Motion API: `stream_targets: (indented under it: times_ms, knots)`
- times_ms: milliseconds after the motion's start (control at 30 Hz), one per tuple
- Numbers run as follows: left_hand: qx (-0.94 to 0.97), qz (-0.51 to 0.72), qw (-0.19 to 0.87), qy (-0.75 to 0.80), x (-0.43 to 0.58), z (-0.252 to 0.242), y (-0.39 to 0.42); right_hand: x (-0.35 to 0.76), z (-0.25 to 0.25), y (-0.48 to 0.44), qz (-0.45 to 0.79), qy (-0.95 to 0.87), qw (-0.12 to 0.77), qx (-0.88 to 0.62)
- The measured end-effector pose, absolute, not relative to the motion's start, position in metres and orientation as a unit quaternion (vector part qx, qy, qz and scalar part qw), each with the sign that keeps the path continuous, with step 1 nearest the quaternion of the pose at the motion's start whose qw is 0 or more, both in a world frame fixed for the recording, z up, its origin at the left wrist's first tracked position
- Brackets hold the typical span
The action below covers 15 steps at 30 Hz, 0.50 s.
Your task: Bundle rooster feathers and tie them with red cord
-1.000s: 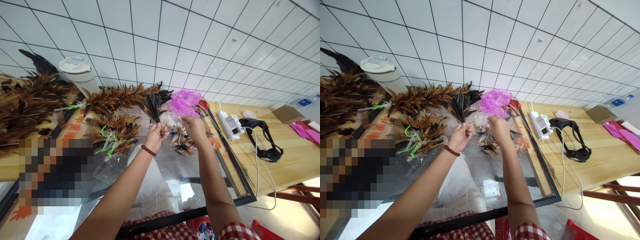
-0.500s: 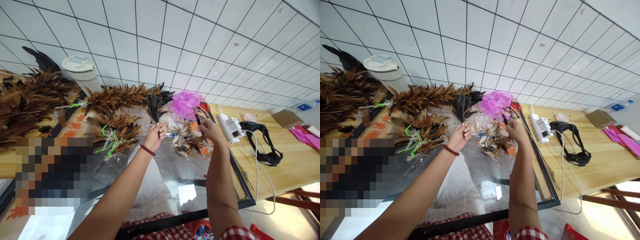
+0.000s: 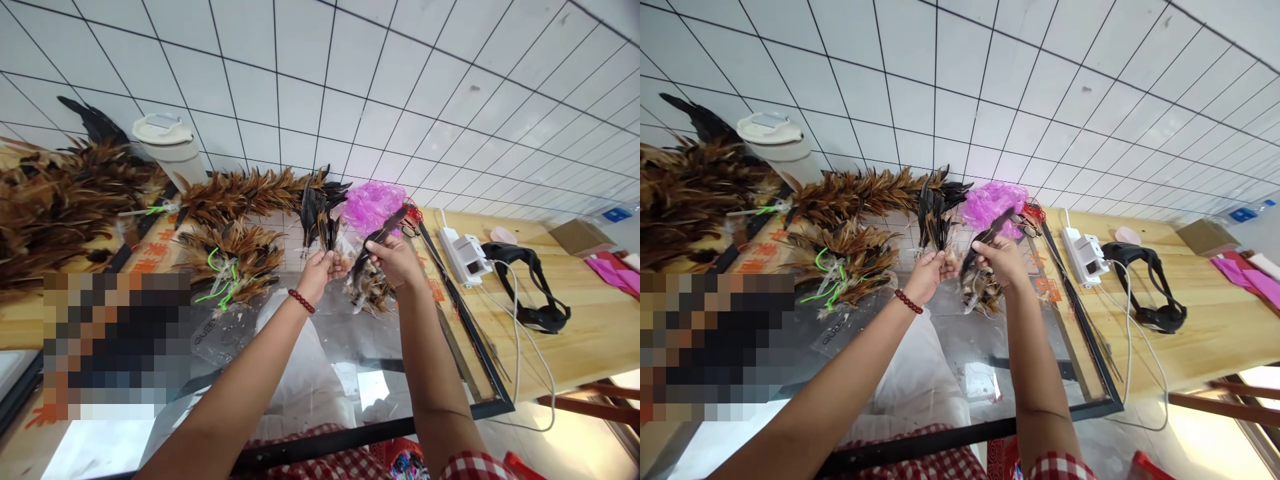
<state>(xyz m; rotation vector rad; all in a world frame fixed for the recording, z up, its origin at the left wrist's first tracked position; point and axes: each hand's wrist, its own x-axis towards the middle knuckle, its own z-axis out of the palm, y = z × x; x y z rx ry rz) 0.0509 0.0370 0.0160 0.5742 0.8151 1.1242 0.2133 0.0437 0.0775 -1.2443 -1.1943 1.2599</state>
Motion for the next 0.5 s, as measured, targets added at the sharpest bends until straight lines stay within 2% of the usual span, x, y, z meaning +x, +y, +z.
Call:
stream_targets:
  times_ms: [500]
  knots:
    - [0.429, 0.591, 0.513, 0.45, 0.042, 0.004, 0.044, 0.215, 0.068, 0.046, 0.398, -0.573, 0.425, -0.577]
